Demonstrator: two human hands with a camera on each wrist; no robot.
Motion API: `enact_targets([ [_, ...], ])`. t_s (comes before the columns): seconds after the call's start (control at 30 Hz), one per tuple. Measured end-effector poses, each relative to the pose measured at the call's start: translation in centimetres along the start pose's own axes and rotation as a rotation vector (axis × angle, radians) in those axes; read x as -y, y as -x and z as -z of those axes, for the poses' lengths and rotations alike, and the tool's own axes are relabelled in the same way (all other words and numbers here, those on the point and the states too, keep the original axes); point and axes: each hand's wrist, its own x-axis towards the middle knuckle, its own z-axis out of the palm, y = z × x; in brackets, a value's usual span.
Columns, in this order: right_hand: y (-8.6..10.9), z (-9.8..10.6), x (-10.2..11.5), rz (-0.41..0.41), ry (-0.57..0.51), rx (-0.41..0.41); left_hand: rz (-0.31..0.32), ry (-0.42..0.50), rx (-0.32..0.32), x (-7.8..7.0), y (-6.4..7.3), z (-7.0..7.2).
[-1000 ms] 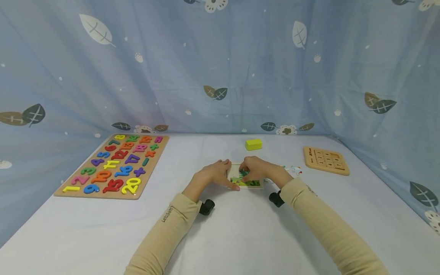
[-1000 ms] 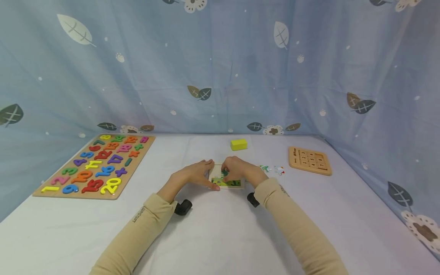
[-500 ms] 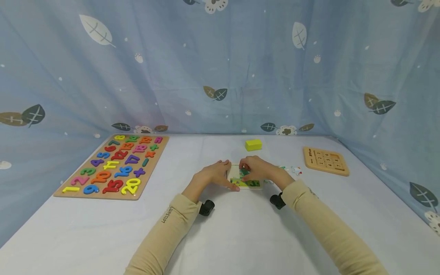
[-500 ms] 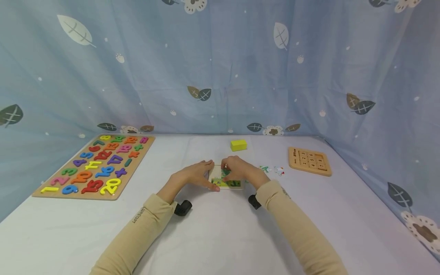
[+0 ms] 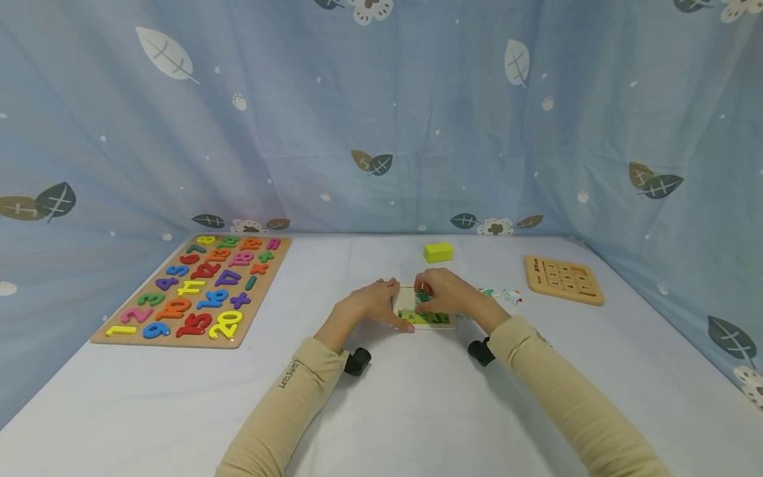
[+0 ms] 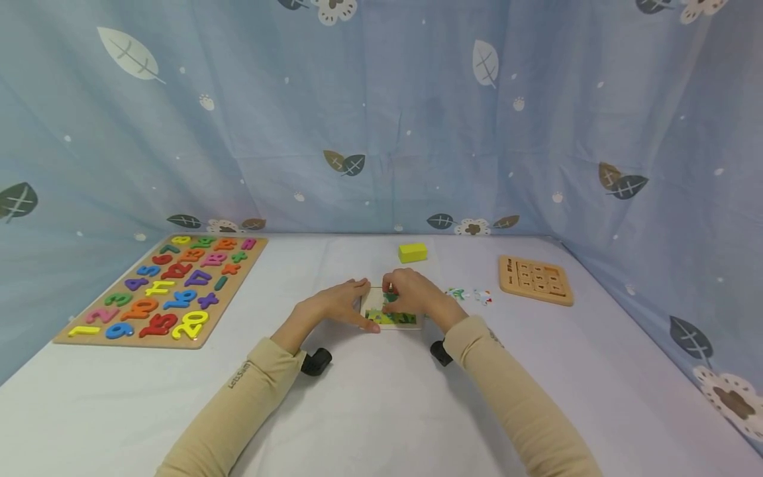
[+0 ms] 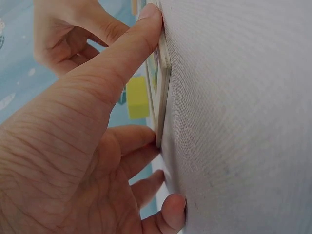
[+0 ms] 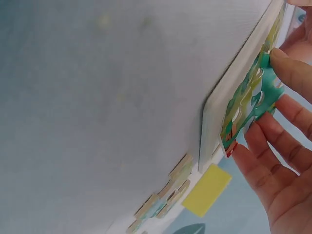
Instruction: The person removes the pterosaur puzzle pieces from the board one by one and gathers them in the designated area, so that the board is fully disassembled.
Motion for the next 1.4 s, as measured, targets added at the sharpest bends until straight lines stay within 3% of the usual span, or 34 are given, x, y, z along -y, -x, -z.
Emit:
enact_targets([
  [0.2,0.2,-0.1,0.4,0.026,0.079,-0.03,-0.001,0.0,-0.005,0.1,0.0,0.0],
  [0.43,0.0,0.1,0.9,0.004,0.091,-0.007,-0.008,-0.005,-0.002,0.0,0.0,0.0],
  [0.7,-0.3,0.3,0.9,-0.033,0.077,0.058,-0.003,-0.023,0.0,-0.1,-0.2,-0.1],
  [1.07,0.1,0.9,0.3,-0.01,-0.01,0.056,-0.005,-0.012,0.001,-0.3,0.0,0.0],
  [1.4,1.4,2.1,-1.2,0.046,-0.033,0.004,0.004,-0.009,-0.013,-0.1,0.1,-0.1],
])
